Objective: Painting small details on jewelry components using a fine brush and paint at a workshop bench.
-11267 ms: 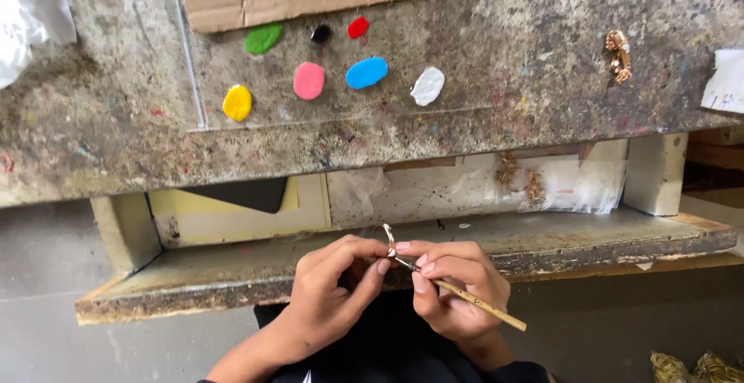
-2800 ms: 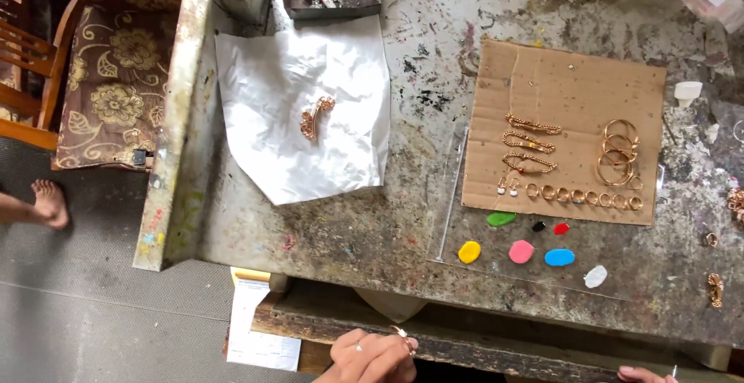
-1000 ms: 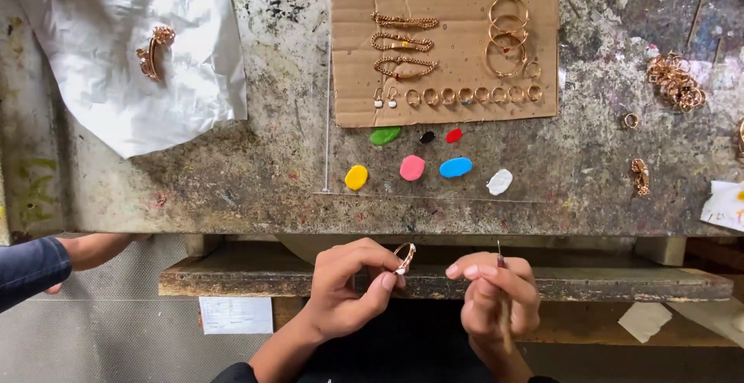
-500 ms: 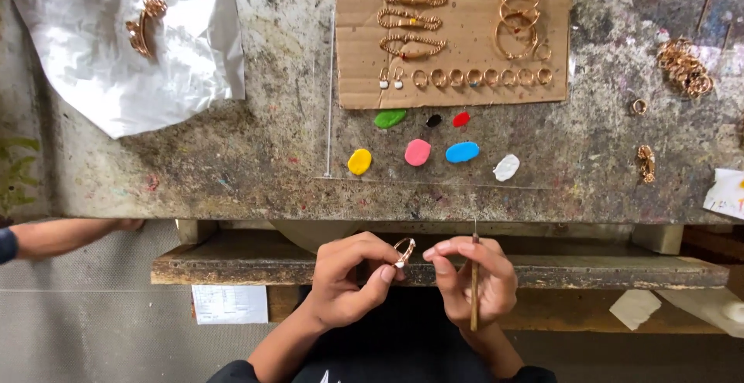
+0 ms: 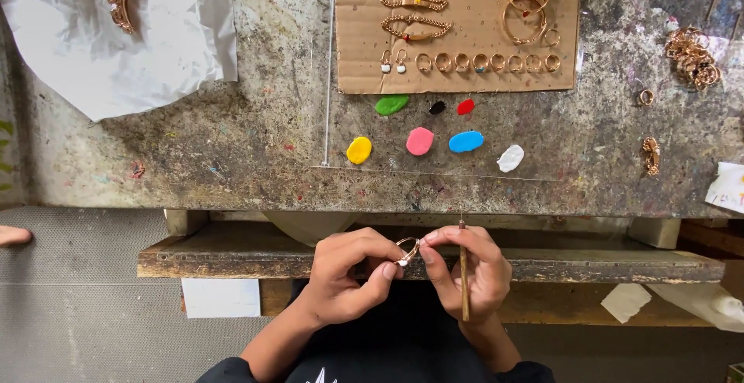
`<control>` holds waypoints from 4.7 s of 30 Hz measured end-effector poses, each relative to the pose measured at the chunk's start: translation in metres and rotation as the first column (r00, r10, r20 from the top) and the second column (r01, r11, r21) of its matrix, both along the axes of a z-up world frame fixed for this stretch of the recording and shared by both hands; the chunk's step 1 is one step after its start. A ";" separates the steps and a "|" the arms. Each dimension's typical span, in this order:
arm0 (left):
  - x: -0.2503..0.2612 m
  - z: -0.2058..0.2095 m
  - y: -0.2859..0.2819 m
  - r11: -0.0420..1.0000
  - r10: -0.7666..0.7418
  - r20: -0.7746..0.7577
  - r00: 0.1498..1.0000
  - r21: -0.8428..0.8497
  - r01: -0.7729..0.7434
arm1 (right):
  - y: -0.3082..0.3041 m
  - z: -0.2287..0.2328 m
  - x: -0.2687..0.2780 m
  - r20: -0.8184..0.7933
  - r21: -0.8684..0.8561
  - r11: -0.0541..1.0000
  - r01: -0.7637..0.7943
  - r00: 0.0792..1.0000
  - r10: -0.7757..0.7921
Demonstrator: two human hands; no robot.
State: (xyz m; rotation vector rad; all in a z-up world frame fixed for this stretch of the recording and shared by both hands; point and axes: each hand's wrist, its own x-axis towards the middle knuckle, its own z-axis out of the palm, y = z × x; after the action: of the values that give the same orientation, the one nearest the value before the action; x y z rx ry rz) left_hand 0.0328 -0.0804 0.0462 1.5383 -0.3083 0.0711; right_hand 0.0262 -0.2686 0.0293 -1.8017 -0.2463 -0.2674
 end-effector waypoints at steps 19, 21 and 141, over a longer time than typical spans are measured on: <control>-0.003 -0.003 -0.003 0.992 0.049 0.126 0.991 0.108 -0.063 | -0.001 -0.007 -0.003 0.104 -0.070 0.998 -0.010 0.994 0.018; -0.004 -0.004 -0.003 0.987 0.068 0.120 0.990 0.134 -0.084 | -0.005 -0.020 -0.005 0.251 0.107 0.993 -0.048 0.968 0.019; -0.058 -0.033 -0.003 0.970 0.241 -0.258 0.936 0.044 -0.238 | 0.023 0.008 0.002 -0.046 -0.145 0.967 -0.211 0.977 0.207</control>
State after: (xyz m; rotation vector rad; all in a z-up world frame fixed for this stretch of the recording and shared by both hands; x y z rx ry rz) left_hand -0.0250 -0.0829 0.0136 1.5710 0.0905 0.0563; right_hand 0.0279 -0.2454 0.0375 -1.9081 -0.4415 -0.0724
